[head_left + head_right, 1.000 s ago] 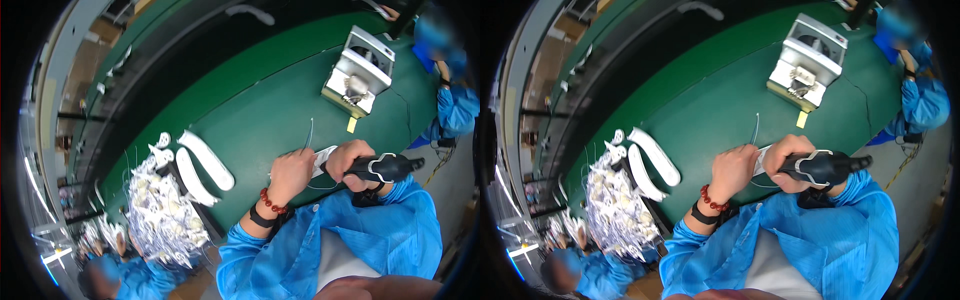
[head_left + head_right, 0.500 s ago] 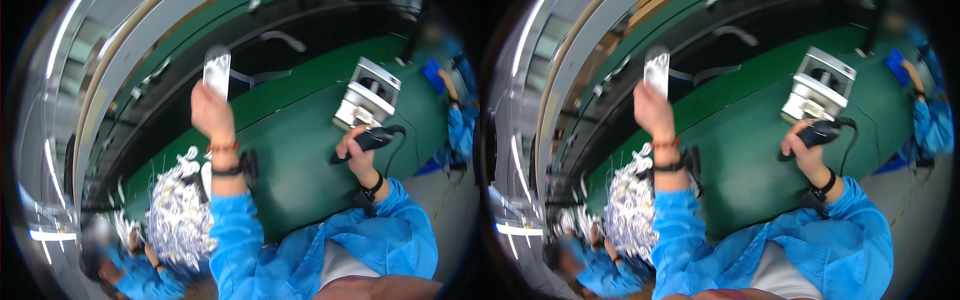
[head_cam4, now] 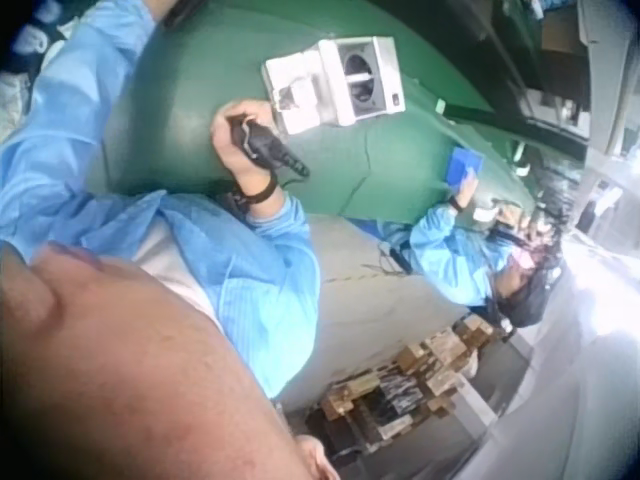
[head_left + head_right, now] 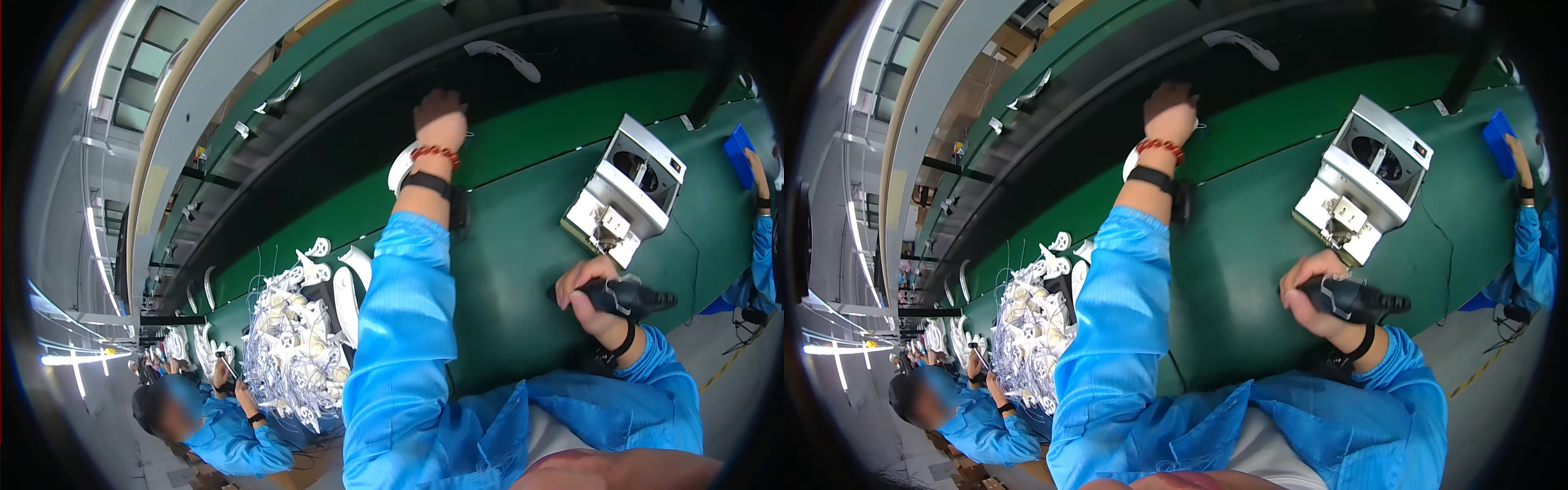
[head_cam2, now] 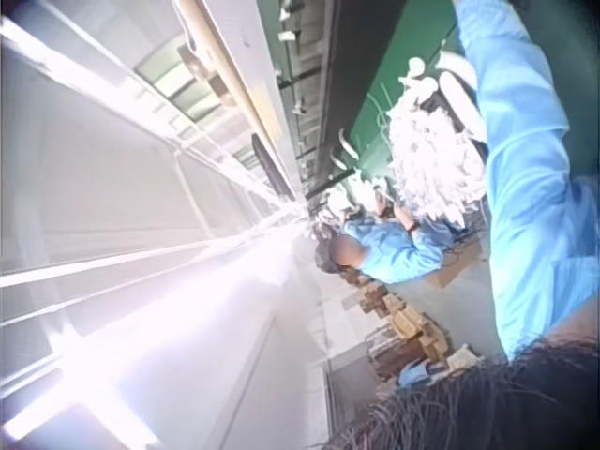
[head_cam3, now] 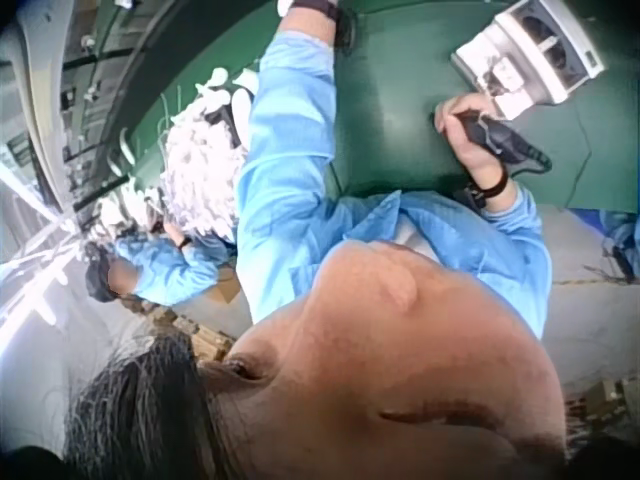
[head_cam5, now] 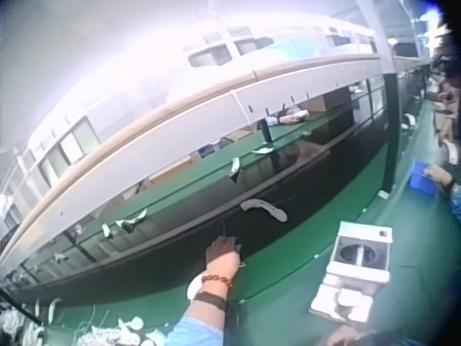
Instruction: The worker uses an electric handheld tool to assemble small white plastic components on a factory assembly line.
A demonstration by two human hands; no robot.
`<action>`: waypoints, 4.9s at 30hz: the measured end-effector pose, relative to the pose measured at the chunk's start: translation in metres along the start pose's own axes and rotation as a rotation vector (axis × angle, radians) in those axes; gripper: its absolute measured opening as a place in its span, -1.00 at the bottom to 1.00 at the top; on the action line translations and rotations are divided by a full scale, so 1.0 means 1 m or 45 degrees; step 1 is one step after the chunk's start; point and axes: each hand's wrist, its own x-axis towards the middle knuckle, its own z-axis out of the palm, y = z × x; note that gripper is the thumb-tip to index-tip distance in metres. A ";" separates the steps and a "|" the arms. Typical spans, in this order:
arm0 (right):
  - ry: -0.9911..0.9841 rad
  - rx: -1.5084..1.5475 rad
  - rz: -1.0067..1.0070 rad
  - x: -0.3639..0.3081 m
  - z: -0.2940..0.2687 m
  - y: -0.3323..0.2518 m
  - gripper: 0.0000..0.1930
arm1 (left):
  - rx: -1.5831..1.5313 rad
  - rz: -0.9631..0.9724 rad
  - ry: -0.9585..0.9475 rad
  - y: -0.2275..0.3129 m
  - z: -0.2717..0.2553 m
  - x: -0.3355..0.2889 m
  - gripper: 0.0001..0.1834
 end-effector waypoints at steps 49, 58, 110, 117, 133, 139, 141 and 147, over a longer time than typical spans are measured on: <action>-0.018 -0.193 -0.098 0.000 0.006 0.019 -0.87 | -0.472 0.137 0.229 0.097 -0.154 -0.315 -0.65; -0.033 -0.269 -0.060 -0.002 0.015 0.007 -0.84 | -0.546 0.208 -0.144 0.094 -0.149 -0.332 -0.63; 0.342 -0.407 -0.159 0.064 -0.012 -0.065 -0.83 | -0.687 0.263 -0.299 0.116 -0.128 -0.302 -0.26; -0.017 -0.255 -0.042 0.039 0.028 -0.040 -0.77 | -0.558 0.159 -0.312 0.108 -0.123 -0.308 -0.26; -0.045 -0.427 0.144 0.034 0.036 -0.029 -0.80 | -0.610 0.110 -0.286 0.109 -0.121 -0.310 -0.33; -0.076 -0.400 0.140 0.033 0.034 -0.025 -0.79 | -0.631 0.112 -0.294 0.107 -0.120 -0.309 -0.33; -0.096 -0.399 0.126 0.032 0.034 -0.023 -0.79 | -0.640 0.110 -0.271 0.106 -0.118 -0.310 -0.33; -0.068 -0.365 0.154 0.032 0.035 -0.019 -0.79 | -0.642 0.123 -0.224 0.107 -0.115 -0.313 -0.32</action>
